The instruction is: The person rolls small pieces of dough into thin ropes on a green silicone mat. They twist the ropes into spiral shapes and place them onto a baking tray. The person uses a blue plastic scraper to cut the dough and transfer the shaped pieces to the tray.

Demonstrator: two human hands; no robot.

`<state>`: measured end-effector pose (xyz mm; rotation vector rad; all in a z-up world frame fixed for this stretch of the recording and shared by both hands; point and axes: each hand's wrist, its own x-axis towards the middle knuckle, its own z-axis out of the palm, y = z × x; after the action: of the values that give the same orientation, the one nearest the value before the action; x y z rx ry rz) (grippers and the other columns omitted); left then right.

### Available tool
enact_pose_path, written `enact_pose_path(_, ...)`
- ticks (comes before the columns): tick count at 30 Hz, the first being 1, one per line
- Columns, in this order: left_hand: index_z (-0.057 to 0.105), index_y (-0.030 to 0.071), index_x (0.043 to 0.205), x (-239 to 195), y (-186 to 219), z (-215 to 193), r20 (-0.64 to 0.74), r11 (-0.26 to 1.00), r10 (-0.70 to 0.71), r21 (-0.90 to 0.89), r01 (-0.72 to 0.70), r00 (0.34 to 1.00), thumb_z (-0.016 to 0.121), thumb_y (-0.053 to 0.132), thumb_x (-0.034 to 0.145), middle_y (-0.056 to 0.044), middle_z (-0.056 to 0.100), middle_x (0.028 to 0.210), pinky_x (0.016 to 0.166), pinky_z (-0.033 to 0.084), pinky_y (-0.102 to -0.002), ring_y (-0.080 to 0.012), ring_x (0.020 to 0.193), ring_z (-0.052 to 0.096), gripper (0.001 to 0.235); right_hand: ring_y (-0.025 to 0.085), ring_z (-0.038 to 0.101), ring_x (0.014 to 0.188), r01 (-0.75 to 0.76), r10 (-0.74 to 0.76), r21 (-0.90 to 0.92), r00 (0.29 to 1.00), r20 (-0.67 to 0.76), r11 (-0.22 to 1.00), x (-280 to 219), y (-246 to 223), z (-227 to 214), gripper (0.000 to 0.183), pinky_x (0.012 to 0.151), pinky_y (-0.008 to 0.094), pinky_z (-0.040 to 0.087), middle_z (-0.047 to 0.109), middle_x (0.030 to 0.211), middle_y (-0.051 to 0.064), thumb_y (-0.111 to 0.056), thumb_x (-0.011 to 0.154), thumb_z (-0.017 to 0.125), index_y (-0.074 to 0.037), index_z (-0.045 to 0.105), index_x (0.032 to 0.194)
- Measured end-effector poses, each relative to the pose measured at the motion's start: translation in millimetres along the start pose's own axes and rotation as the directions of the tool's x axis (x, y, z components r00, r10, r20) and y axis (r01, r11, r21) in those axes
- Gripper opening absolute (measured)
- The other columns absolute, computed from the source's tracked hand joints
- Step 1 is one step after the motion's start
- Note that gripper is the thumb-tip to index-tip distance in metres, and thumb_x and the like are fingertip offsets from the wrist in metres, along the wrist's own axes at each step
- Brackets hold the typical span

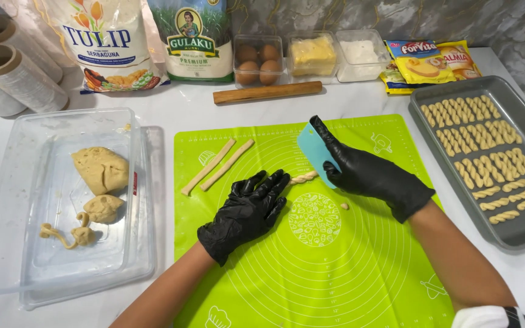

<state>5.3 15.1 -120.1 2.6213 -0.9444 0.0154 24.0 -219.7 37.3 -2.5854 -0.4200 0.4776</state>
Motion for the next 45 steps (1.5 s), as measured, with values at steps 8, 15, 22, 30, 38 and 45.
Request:
enact_pose_path(8,0.037,0.033,0.161,0.3,-2.5,4.9,-0.02,1.0,0.009,-0.005,-0.009,1.0,0.036,0.049,0.107,0.002,0.036,0.166,0.111,0.031,-0.048,-0.0303,0.149,0.036,0.056,0.044,0.061,0.126,-0.091,0.092,-0.018,0.995,0.042,0.996,11.3,0.1,6.8,0.086,0.1,0.049,0.054,0.047,0.156,0.021,-0.02,0.097,0.053,-0.026,0.007,0.169)
enact_pose_path(15,0.037,0.033,0.161,0.7,-2.9,5.6,-0.02,1.0,0.005,-0.005,-0.005,1.0,0.035,0.049,0.107,0.002,0.037,0.166,0.112,0.031,-0.048,-0.0307,0.149,0.037,0.056,0.042,0.071,0.108,-0.015,0.021,-0.052,0.992,0.124,0.999,-1.8,14.9,18.5,0.088,0.082,0.049,0.061,0.055,0.149,0.019,-0.018,0.093,0.053,-0.023,0.007,0.167)
enact_pose_path(22,0.037,0.033,0.161,-2.4,-0.6,0.7,-0.022,1.0,-0.003,-0.017,0.003,1.0,0.034,0.048,0.108,0.003,0.036,0.166,0.112,0.031,-0.047,-0.0294,0.148,0.037,0.055,0.045,0.08,0.086,-0.009,0.009,-0.001,0.987,0.16,1.0,-25.2,68.0,5.6,0.094,0.068,0.047,0.064,0.064,0.137,0.025,-0.017,0.091,0.054,-0.017,-0.001,0.167)
enact_pose_path(30,0.047,0.018,0.156,-2.9,-7.8,26.9,-0.389,0.979,0.179,0.165,-0.123,0.904,0.051,0.039,0.105,-0.004,0.052,0.158,0.1,0.044,-0.052,-0.0367,0.134,0.058,0.055,0.025,0.008,0.161,-0.347,0.342,-0.062,0.936,-0.078,0.936,-27.9,142.5,-16.5,0.086,0.126,0.042,0.013,0.013,0.172,0.013,-0.047,0.09,0.054,-0.042,0.011,0.164)
enact_pose_path(38,0.037,0.032,0.161,-1.9,0.7,0.3,-0.037,1.0,0.012,0.021,-0.011,0.999,0.037,0.048,0.108,0.003,0.037,0.165,0.111,0.032,-0.048,-0.0297,0.147,0.039,0.056,0.037,0.057,0.129,0.294,-0.342,-0.279,0.929,-0.141,0.914,22.5,96.1,54.0,0.055,0.102,0.05,0.053,0.071,0.126,0.01,-0.035,0.094,0.067,-0.025,0.057,0.148)
enact_pose_path(45,0.037,0.033,0.16,-0.8,-2.1,4.1,-0.035,1.0,0.007,-0.01,-0.007,0.999,0.036,0.049,0.108,0.003,0.037,0.166,0.111,0.032,-0.048,-0.0291,0.147,0.038,0.055,0.033,0.058,0.127,0.399,-0.393,0.039,0.913,-0.115,0.916,34.5,131.4,74.5,0.078,0.108,0.047,0.048,0.07,0.129,0.009,-0.051,0.075,0.076,-0.024,0.058,0.145)
